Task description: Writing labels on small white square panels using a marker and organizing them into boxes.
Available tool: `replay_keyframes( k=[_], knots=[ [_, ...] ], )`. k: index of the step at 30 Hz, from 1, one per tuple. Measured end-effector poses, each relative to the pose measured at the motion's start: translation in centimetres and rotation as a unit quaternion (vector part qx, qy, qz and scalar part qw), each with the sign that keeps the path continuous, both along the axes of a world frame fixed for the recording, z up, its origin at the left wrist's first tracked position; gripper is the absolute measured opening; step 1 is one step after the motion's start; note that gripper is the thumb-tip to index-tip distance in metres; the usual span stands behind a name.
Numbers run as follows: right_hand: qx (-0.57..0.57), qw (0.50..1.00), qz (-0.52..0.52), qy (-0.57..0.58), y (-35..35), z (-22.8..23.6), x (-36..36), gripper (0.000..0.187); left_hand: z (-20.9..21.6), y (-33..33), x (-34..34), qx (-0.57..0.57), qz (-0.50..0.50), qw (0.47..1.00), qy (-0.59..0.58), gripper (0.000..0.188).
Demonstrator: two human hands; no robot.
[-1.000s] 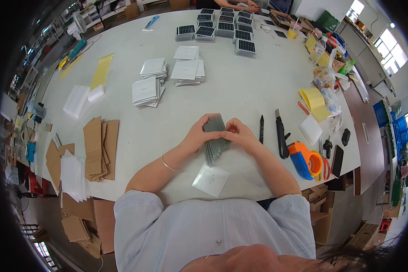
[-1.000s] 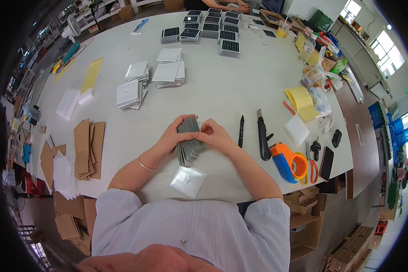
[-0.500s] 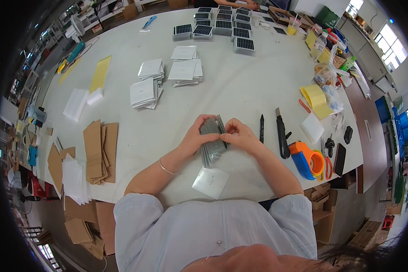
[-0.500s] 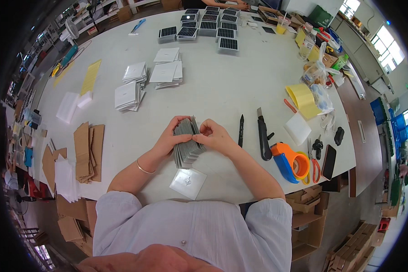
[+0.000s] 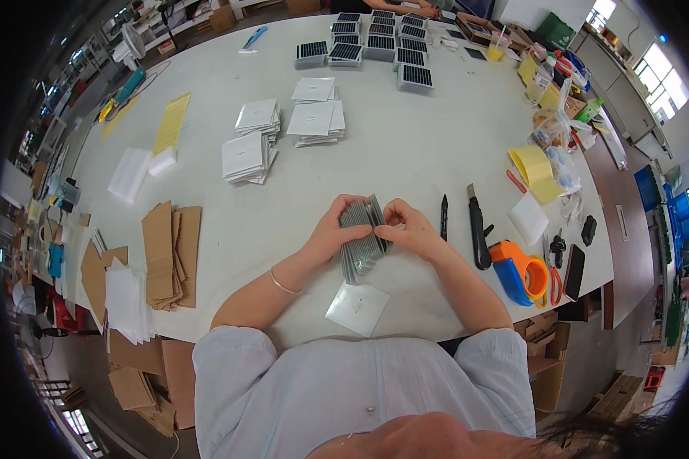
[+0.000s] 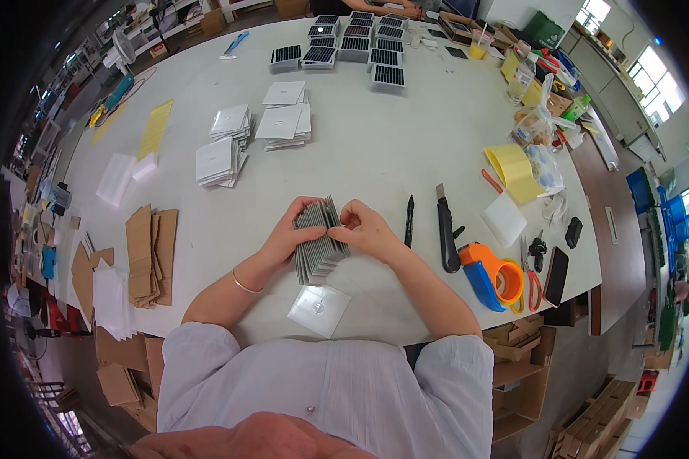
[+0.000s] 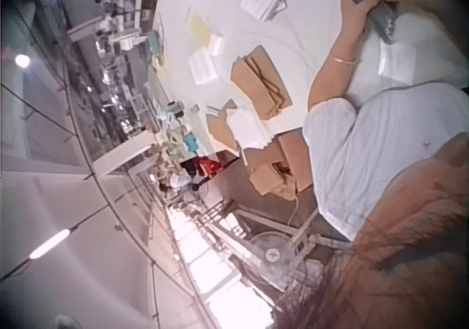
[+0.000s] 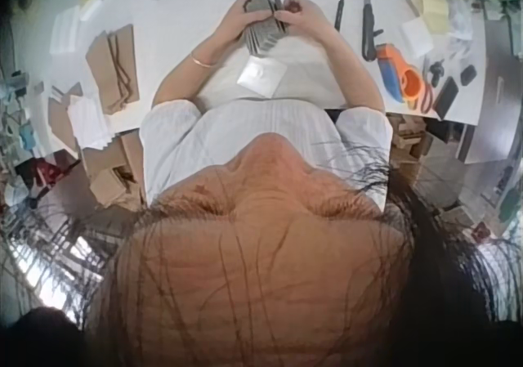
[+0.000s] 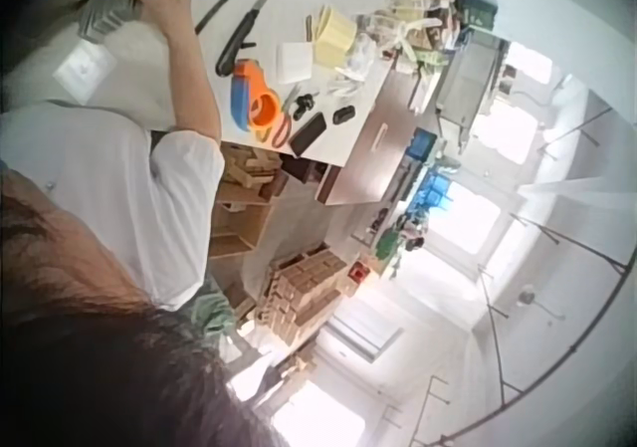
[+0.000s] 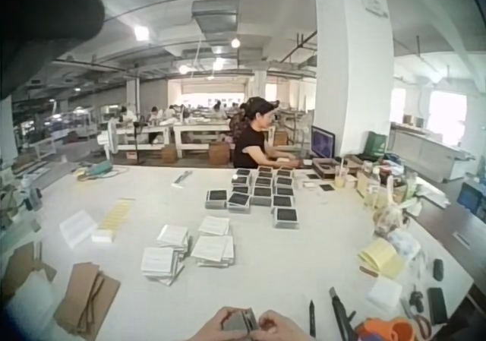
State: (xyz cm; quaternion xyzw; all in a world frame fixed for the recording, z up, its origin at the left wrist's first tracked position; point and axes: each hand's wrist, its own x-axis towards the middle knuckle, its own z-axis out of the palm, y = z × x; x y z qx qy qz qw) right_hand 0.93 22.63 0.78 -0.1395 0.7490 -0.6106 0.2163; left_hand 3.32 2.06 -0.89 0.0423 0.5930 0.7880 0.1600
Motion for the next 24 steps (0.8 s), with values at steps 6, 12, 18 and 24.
replay_keyframes(
  k=[6,12,18,24],
  knots=[
    [-0.020,0.996,-0.067,0.049,-0.2,1.0,0.8,0.037,-0.1,0.1,0.1,0.015,-0.002,1.000,0.016,0.053],
    [0.106,0.980,0.027,0.168,0.7,1.0,0.3,0.043,-0.4,0.2,0.0,0.031,-0.010,0.999,0.001,0.057],
    [0.263,0.945,-0.007,0.195,-1.0,3.1,1.8,0.055,-0.3,0.3,0.0,0.033,-0.005,0.999,-0.006,0.063],
    [0.236,0.953,-0.005,0.191,-0.8,2.6,1.6,0.053,-0.2,0.3,0.1,0.039,-0.006,0.999,-0.005,0.062]
  ],
)
